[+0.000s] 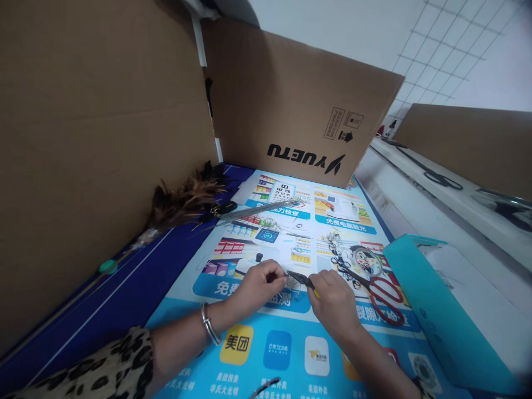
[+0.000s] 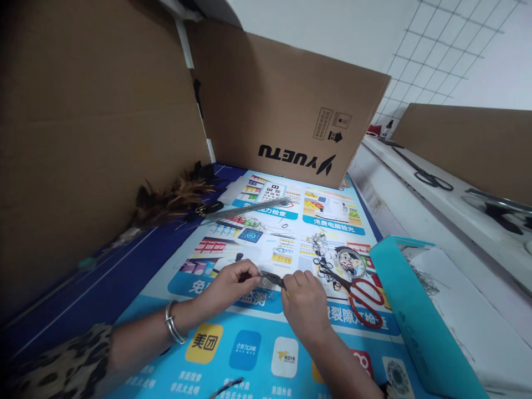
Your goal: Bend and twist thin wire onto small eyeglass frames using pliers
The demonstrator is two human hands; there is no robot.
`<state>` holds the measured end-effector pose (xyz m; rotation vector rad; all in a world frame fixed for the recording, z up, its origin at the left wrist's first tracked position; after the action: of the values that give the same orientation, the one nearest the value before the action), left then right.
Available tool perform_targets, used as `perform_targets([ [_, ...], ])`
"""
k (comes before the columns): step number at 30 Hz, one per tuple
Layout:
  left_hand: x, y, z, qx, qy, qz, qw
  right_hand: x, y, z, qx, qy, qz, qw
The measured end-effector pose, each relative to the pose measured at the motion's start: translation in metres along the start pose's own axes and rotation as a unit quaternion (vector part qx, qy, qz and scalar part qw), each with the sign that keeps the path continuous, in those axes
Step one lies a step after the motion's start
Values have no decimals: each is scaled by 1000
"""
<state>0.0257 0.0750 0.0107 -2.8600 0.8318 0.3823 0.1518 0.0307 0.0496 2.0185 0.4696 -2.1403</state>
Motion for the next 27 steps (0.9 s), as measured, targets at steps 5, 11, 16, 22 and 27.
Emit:
perform_targets([
  [5,2,0,-2,6,-2,12,1000,0,1,3,-6,13,-4,1000],
  [11,2,0,-5,15,-7,13,1000,2,0,5,-5,17,10,1000],
  [16,2,1,-7,23,-5,12,1000,2,1,2,13,2,9,1000],
  [22,1,1,-5,18,1,5,1000,5,1,-4,27,-56,16,998],
  [27,1,0,0,4,9,5,1000,3,0,-5,23,-59,13,998],
])
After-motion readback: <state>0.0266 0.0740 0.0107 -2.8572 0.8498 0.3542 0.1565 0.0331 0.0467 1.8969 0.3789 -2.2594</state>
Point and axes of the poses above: each hand's wrist, its own y-axis away from the middle knuckle, its own x-axis out of the palm, z = x × y, the point moved 10 cm from there along -y, towards the middle knuckle, and after that the axes turned 13 degrees about z, right-handed, at the moved point
